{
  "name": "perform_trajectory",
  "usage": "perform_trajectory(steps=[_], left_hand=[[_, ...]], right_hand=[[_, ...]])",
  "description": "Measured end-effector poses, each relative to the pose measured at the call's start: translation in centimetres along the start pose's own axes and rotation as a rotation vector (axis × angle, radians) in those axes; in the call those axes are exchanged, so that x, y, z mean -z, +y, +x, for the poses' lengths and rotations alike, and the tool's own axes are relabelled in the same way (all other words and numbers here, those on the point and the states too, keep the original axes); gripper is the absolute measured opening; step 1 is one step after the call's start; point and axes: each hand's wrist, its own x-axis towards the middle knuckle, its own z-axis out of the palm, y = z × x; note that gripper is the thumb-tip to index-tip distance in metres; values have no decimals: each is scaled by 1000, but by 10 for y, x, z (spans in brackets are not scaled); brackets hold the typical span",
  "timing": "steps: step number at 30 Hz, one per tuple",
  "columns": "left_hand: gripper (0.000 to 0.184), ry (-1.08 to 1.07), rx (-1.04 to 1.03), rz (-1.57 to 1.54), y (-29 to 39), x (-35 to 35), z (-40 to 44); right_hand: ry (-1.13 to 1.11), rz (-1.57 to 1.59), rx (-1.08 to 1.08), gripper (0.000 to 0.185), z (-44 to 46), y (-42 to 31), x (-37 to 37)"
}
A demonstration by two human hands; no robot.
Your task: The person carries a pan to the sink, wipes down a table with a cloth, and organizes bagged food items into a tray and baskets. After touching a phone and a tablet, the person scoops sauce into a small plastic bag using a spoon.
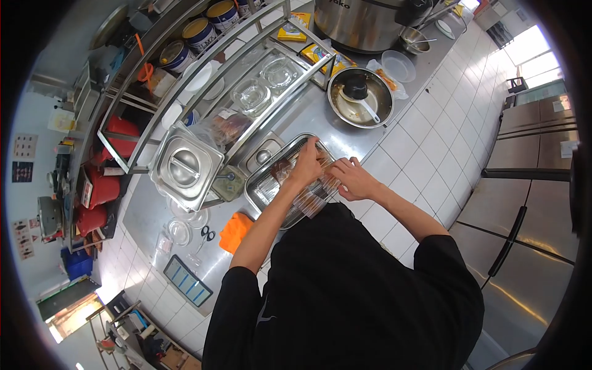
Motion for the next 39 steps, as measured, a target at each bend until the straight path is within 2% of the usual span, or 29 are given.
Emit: perform_trajectory(steps=[2,5,6,7,9,12,16,21,24,27,30,33,36,39], left_hand=[[58,43,-139,106,-13,-6,-17],[51,183,-98,98,7,37,-44],[47,257,65,58,-4,48,-54],[43,332,226,18,-17,59,-65],[35,338,544,62,-40,78,-86],[41,238,1004,-443,-48,82,-98],[57,304,1017,-666,-24,52,-94],[63,345,1026,-573,-26,29,-77],[62,353,984,-455,-29,20,-74],[60,358,971,-487,-24,17,-68],[59,383,941,-540,-56,-5,-68],[55,397,866,-605,-64,-21,-63],[50,413,758,-624,-47,-26,-57],[53,325,895,-937,1,0,-59]], right_hand=[[18,44,-14,46,0,-6,6],[55,145,28,41,6,-23,20],[71,179,49,38,8,-28,22],[13,221,-46,35,8,-33,14],[-106,299,-238,30,6,-47,-6],[-229,249,-513,31,12,-71,-9],[-117,443,-674,36,2,-78,-50],[36,956,-935,29,6,-99,-65],[93,1013,-1024,22,7,-105,-67],[303,928,-919,15,4,-103,-91],[343,1135,-937,7,7,-99,-86],[567,1119,-787,7,2,-94,-96],[609,1017,-756,7,-6,-92,-90],[491,701,-823,12,-12,-90,-79]])
